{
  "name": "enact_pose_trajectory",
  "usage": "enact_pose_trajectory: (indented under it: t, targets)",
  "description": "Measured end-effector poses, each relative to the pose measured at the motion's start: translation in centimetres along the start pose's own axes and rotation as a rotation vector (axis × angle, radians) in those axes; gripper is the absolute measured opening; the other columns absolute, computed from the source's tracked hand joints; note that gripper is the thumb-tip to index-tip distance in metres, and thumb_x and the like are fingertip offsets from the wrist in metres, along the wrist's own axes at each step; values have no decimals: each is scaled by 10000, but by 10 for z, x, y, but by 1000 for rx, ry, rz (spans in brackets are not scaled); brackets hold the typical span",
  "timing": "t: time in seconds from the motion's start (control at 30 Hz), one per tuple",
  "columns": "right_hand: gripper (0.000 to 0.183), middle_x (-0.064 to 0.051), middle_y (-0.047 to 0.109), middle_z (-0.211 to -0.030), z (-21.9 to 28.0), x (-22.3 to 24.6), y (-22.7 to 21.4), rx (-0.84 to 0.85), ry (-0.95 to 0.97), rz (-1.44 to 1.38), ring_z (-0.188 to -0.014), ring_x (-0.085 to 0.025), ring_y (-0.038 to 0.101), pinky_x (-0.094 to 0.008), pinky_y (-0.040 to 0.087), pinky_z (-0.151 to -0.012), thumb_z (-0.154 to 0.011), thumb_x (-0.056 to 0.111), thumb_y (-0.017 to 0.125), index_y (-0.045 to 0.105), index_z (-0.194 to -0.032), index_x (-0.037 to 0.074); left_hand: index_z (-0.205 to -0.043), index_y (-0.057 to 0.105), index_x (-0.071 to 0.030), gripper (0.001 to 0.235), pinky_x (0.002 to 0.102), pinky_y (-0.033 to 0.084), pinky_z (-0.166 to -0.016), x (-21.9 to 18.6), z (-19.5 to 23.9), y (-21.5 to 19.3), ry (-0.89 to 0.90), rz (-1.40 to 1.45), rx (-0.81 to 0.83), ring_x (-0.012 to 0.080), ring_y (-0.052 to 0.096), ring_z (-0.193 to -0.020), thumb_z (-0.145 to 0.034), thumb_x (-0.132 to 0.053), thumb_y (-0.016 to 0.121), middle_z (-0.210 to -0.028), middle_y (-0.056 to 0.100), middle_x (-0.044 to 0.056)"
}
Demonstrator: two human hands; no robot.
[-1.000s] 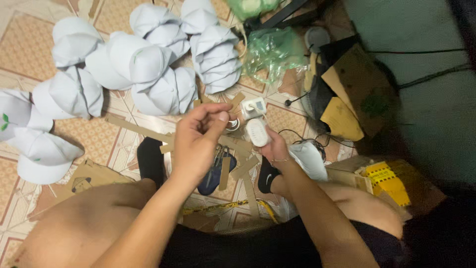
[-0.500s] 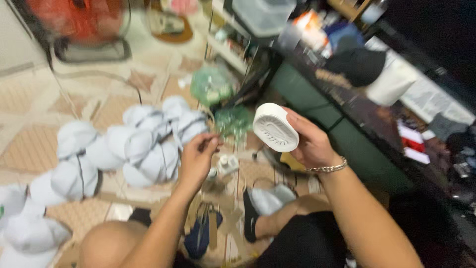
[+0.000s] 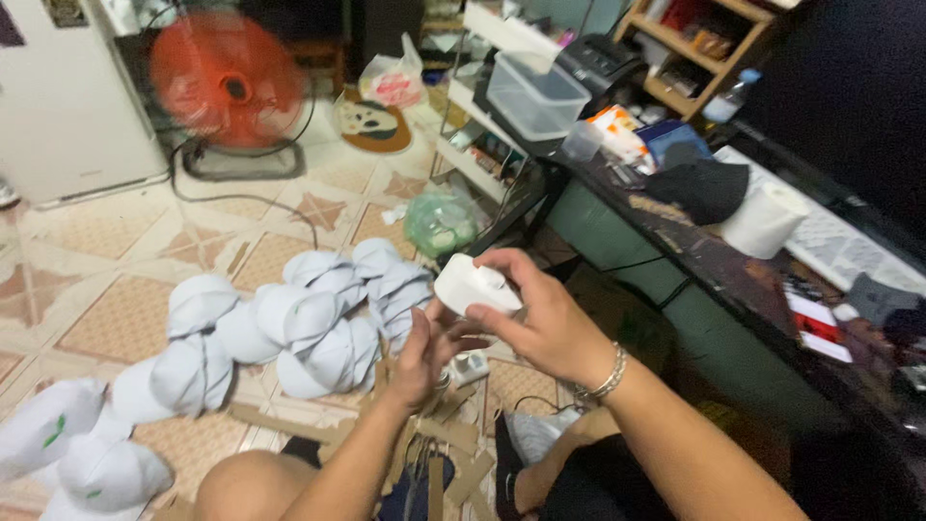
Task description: The person sits on the floor and uses scissors to cut a cardboard box into strips. They briefly handle a white handheld device, then resume cutting the cardboard into smaller pieces.
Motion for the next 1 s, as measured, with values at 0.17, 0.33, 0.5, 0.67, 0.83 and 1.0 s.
enact_pose_trajectory:
  t: [0.17,0.33,0.5,0.67,0.83,1.0]
  targets:
    - [576,-152,651,-1226,5,15,48,-32,-291,204,-1153,-345,610,-402,495,-981,-793,261,856,583,-1265,77,-1523,406,-42,809,450,472,-1071,-3,18,6,20,356,-289,273,587,-1244,-1018,-655,248,-1355,599,133]
    - [619,-177,612,-1354,1,7,66,-67,-409,91,-1237,-328,597,-416,484,-1044,-800,224,847,603,-1343,53,-1524,428,14,749,484,528,-1003,-23,16,-10,24,360,-408,286,606,-1228,-1069,-563,282,-1384,598,141]
    - [481,-132,628,-1366,-34,-70,75,-38,-50,-293,-1210,-250,647,-373,554,-993,-939,216,714,589,-1368,39,-1536,411,-30,777,468,569,-929,-33,15,-27,-14,418,-510,331,653,-1135,-1030,-607,284,-1319,640,221]
    - [467,-135,707,-1228,-76,-191,116,108,249,52,-1084,-260,703,-392,560,-927,-922,347,717,661,-1269,40,-1493,435,0,857,480,621,-816,-49,26,-57,-14,248,-803,336,724,-1061,-958,-646,255,-1204,688,265]
    - [557,-189,679,-1224,-77,-325,217,555,406,467,-1106,-357,657,-490,486,-958,-870,475,687,683,-1254,70,-1258,590,11,707,419,596,-758,-55,31,-74,-45,199,-1007,316,725,-917,-1005,-595,327,-1020,731,230]
    - [549,-199,699,-1262,-48,-422,313,821,606,563,-1161,-329,677,-427,546,-987,-885,487,695,730,-1206,44,-1007,638,7,614,445,613,-765,-47,25,-77,-100,247,-1076,335,738,-831,-1013,-543,366,-866,714,192]
Point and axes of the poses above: each hand's wrist, its own z-axis away from the middle knuckle, its own y-axis out of the palm, x = y × z, the point moved 7 cm from there along -z, towards the middle knuckle
